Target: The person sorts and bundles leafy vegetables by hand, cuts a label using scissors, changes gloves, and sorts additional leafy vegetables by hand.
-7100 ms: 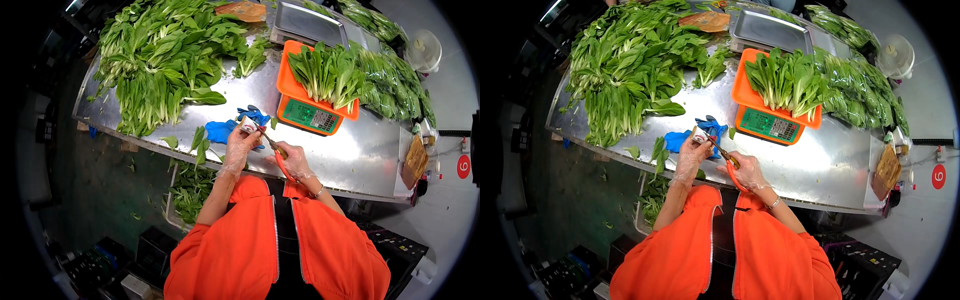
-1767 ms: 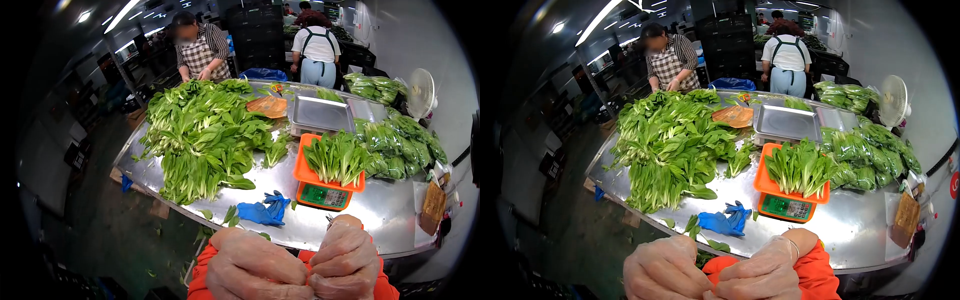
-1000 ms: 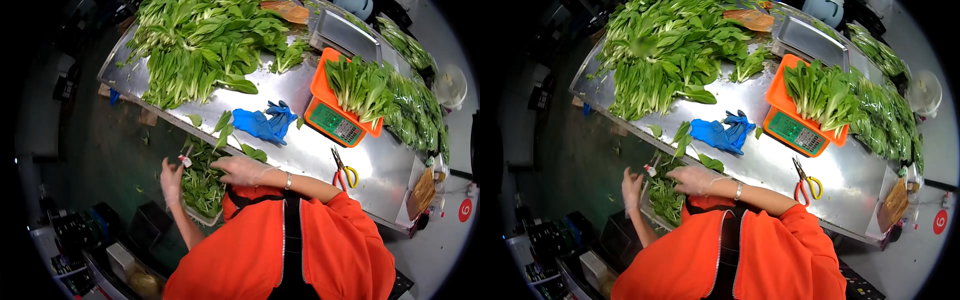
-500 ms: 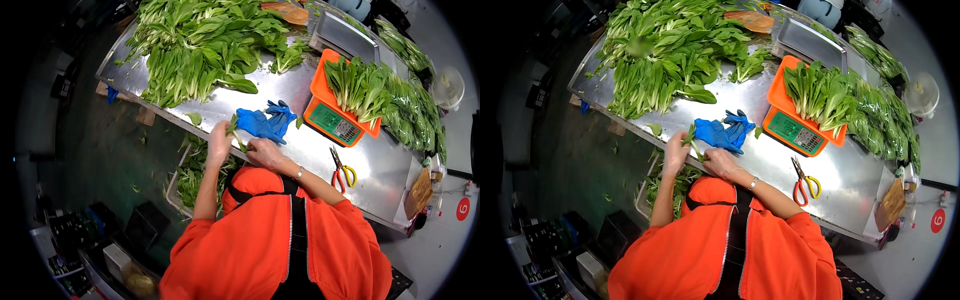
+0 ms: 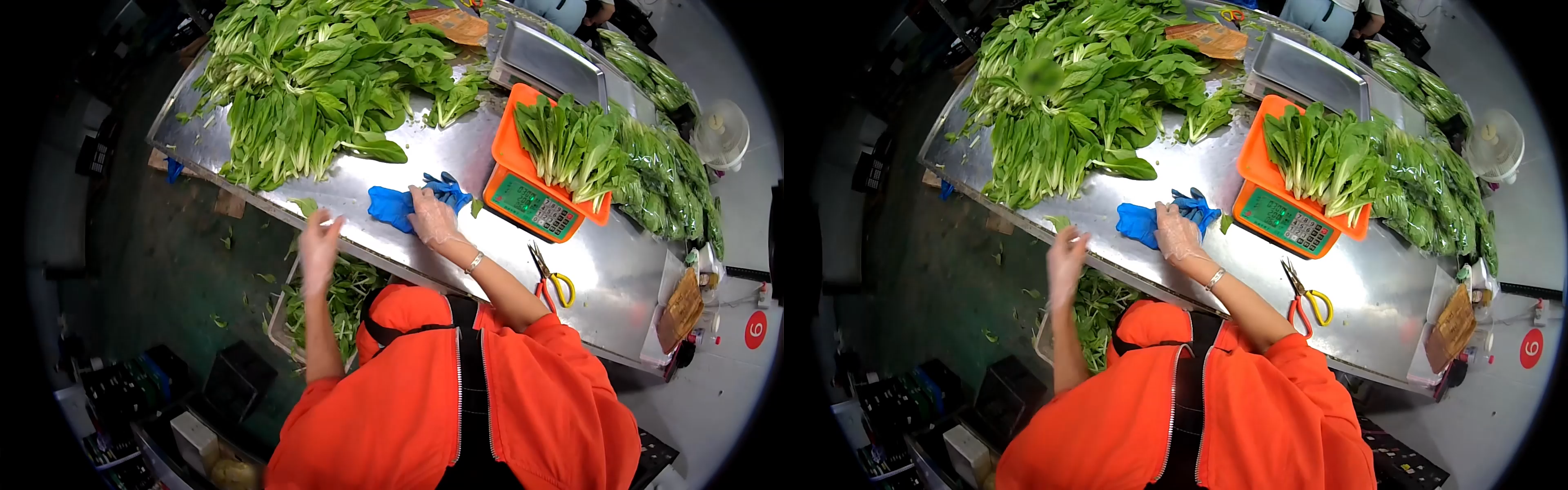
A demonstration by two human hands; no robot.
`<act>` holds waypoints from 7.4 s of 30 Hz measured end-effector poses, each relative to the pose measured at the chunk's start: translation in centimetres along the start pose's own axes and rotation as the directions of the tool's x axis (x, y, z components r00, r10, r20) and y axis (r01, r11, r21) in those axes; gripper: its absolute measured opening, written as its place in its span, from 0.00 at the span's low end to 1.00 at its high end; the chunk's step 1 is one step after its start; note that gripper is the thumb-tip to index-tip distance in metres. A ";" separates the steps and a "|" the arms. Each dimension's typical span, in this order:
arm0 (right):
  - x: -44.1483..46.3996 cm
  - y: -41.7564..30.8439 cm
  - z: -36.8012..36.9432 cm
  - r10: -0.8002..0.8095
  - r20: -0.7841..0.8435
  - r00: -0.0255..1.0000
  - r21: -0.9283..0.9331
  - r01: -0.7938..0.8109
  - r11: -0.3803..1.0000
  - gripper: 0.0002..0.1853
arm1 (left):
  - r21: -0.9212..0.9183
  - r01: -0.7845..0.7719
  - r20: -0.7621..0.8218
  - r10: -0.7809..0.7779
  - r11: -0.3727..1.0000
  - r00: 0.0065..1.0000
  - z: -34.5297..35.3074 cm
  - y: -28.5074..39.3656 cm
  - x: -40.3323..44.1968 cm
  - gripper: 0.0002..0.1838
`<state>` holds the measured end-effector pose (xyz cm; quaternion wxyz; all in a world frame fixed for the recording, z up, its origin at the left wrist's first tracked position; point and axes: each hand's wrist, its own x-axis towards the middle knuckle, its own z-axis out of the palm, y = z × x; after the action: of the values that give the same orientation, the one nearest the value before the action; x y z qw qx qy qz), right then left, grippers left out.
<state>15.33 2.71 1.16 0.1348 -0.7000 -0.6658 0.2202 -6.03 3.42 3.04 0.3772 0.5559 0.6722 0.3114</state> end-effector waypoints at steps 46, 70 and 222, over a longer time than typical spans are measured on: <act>-2.3 -2.1 -5.3 -0.220 -0.574 0.789 0.329 0.468 0.820 0.06 | -0.839 0.543 0.524 0.247 -0.012 0.815 7.9 8.0 0.5 0.19; -1.1 -3.7 -3.3 -0.327 -0.602 0.729 0.240 0.555 0.797 0.03 | -0.862 0.350 0.437 0.188 0.366 0.880 12.4 3.4 5.4 0.19; -4.7 -4.1 -4.0 -0.569 -0.152 0.808 0.316 0.586 0.746 0.06 | -0.753 0.537 0.657 0.400 0.380 0.639 9.9 10.0 5.0 0.36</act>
<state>13.61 -1.20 7.21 0.3332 -0.4294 -0.7963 0.2657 7.08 10.20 5.47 0.8770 0.2874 0.1755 0.3429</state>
